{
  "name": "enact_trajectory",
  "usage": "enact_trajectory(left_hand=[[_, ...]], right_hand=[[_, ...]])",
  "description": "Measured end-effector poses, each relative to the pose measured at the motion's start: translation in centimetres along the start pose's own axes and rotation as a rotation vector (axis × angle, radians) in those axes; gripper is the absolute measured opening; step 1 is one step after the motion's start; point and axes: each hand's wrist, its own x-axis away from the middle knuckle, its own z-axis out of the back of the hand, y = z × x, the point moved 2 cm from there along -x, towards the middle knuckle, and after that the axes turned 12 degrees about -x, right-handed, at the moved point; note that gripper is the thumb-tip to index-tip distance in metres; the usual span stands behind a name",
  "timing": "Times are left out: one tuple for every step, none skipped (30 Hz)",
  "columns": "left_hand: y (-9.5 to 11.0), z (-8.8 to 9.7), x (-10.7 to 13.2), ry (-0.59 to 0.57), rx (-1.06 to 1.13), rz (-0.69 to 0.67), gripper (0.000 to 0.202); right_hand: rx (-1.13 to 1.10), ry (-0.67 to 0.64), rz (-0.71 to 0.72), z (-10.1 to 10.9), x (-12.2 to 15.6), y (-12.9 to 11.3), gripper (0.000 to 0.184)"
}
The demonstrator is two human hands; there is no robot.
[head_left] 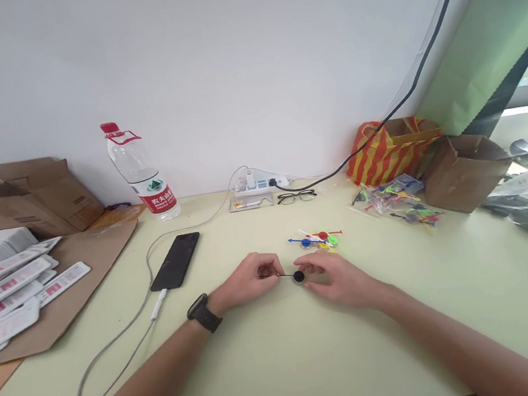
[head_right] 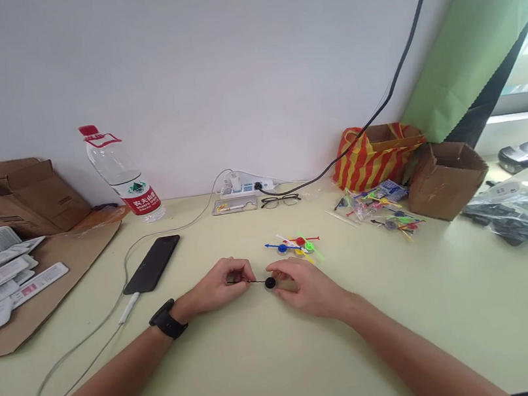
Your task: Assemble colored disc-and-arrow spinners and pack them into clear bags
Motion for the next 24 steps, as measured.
enact_trajectory(left_hand=[[0.0,0.0,0.0,0.011,0.031,0.008,0.015],[-0.1,0.1,-0.1,0.023,0.064,0.016,0.015],[-0.2,0.2,-0.1,0.04,0.091,0.022,0.014],[-0.2,0.2,-0.2,0.06,0.109,0.024,0.014],[-0.1,0.3,-0.2,0.086,0.117,0.019,0.013],[0.0,0.3,-0.2,0.113,0.115,0.008,0.013],[0.2,0.3,-0.3,0.141,0.108,-0.006,0.014],[0.4,0.2,-0.3,0.167,0.1,-0.021,0.015],[0.7,0.1,-0.3,0.191,0.092,-0.033,0.016],[1.0,0.0,-0.3,0.212,0.082,-0.043,0.018],[1.2,-0.2,-0.2,0.23,0.068,-0.051,0.019],[1.5,-0.3,-0.2,0.249,0.049,-0.061,0.02],[1.7,-0.5,-0.2,0.267,0.025,-0.076,0.02],[1.9,-0.7,-0.1,0.283,-0.003,-0.095,0.02],[2.1,-0.9,0.0,0.296,-0.032,-0.116,0.02],[2.2,-1.2,0.0,0.303,-0.061,-0.136,0.02],[2.2,-1.4,0.1,0.306,-0.089,-0.152,0.02],[2.2,-1.6,0.1,0.302,-0.12,-0.162,0.02],[2.2,-1.8,0.1,0.293,-0.153,-0.166,0.02],[2.2,-2.0,0.1,0.278,-0.187,-0.164,0.021],[2.2,-2.1,0.1,0.262,-0.221,-0.159,0.023],[2.1,-2.2,0.1,0.248,-0.253,-0.153,0.024],[2.1,-2.3,0.1,0.235,-0.279,-0.146,0.026],[2.1,-2.4,0.0,0.222,-0.297,-0.144,0.027]], right_hand=[[-0.024,-0.003,-0.016,-0.1,-0.1,0.0,0.04],[-0.041,-0.002,-0.03,-0.2,-0.1,0.1,0.039],[-0.055,0.004,-0.04,-0.3,-0.2,0.1,0.038],[-0.066,0.011,-0.05,-0.4,-0.2,0.1,0.038],[-0.079,0.019,-0.058,-0.4,-0.3,0.2,0.037],[-0.1,0.024,-0.069,-0.4,-0.3,0.2,0.038],[-0.131,0.029,-0.079,-0.4,-0.4,0.2,0.038],[-0.172,0.034,-0.089,-0.4,-0.5,0.2,0.039],[-0.221,0.037,-0.098,-0.4,-0.5,0.2,0.04],[-0.272,0.041,-0.105,-0.3,-0.6,0.1,0.04],[-0.319,0.047,-0.113,-0.2,-0.7,0.1,0.039],[-0.36,0.058,-0.121,-0.2,-0.8,0.1,0.037],[-0.398,0.07,-0.13,-0.1,-0.9,0.1,0.034],[-0.434,0.079,-0.141,0.0,-0.9,0.2,0.032],[-0.47,0.087,-0.154,0.1,-1.0,0.3,0.031],[-0.503,0.093,-0.166,0.2,-1.1,0.4,0.03],[-0.531,0.094,-0.178,0.2,-1.1,0.5,0.029],[-0.55,0.095,-0.189,0.3,-1.1,0.5,0.028],[-0.558,0.098,-0.203,0.3,-1.1,0.5,0.027],[-0.562,0.103,-0.218,0.4,-1.1,0.5,0.026],[-0.565,0.106,-0.235,0.4,-1.1,0.5,0.025],[-0.568,0.108,-0.253,0.4,-1.1,0.4,0.024],[-0.574,0.11,-0.271,0.4,-1.0,0.3,0.023],[-0.579,0.112,-0.286,0.4,-1.0,0.2,0.023]])
